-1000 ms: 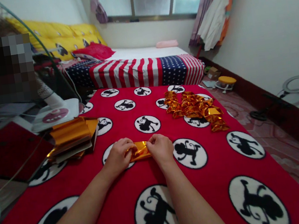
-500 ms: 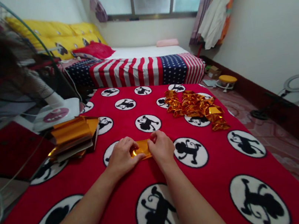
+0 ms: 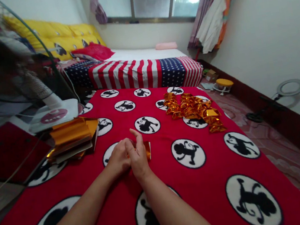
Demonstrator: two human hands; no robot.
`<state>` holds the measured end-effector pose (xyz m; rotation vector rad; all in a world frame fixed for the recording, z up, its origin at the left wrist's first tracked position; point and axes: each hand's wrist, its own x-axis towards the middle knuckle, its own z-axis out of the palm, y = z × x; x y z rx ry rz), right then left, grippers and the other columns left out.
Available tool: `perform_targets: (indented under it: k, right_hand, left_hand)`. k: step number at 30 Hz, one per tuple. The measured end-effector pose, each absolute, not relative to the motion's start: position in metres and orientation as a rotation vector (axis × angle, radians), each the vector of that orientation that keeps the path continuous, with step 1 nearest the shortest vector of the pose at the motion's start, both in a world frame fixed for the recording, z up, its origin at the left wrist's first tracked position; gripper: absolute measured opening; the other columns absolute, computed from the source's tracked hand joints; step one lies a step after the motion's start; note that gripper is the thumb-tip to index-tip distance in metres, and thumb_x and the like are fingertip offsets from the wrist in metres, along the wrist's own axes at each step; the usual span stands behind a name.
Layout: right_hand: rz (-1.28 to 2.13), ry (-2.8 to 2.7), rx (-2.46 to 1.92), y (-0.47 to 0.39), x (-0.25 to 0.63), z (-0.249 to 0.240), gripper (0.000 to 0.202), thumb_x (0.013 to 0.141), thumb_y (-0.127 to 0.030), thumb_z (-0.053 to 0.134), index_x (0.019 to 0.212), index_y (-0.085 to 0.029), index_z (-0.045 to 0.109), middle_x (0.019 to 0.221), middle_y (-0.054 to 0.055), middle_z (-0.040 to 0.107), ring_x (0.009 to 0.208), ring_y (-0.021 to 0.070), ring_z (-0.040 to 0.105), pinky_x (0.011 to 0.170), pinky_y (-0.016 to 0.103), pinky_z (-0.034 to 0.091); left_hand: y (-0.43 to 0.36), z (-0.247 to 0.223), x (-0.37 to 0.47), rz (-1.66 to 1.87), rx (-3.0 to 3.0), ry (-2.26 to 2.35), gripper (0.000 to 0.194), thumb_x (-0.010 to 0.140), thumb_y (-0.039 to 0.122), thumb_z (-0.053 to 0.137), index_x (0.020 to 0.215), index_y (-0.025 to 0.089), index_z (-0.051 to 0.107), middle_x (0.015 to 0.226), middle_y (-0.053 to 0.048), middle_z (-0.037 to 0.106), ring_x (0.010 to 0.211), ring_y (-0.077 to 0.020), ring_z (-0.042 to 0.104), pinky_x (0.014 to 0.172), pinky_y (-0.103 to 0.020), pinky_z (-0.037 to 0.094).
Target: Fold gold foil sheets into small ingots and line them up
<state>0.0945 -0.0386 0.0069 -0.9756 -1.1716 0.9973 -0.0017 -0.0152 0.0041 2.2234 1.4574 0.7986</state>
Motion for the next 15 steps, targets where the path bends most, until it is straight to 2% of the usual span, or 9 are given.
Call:
perform_targets:
  k: [7,12,15]
  right_hand:
    - [1.014,-0.999,-0.909,-0.028,0.110,-0.017,0.047,0.096,-0.049,0.039,0.131,-0.018,0.045,0.137,0.012,0.052,0.131,0.0207,0.046,0.111,0.042,0.034]
    - [0.899,-1.109,-0.948,-0.038,0.098,0.002,0.047,0.095,-0.050,0.042,0.133,-0.021,0.047,0.139,0.010,0.050,0.132,0.0238,0.045,0.112,0.043,0.033]
    - [0.854,-1.255,-0.936,-0.043,0.076,0.018,0.053,0.095,-0.054,0.040,0.136,-0.021,0.046,0.140,0.010,0.050,0.127,0.0249,0.049,0.108,0.042,0.038]
  left_hand:
    - [-0.012,0.010,-0.017,0.799,2.170,1.111,0.027,0.074,0.008,0.058,0.094,0.019,0.072,0.097,-0.005,0.066,0.094,-0.0182,0.059,0.087,-0.032,0.045]
    - [-0.012,0.007,-0.017,0.847,2.143,1.156,0.017,0.071,0.008,0.059,0.083,0.016,0.068,0.089,-0.005,0.066,0.085,-0.0176,0.060,0.079,-0.030,0.047]
    - [-0.010,-0.002,-0.017,0.865,2.063,1.236,0.012,0.076,0.014,0.054,0.080,0.016,0.065,0.079,-0.004,0.065,0.072,-0.0168,0.059,0.069,-0.029,0.048]
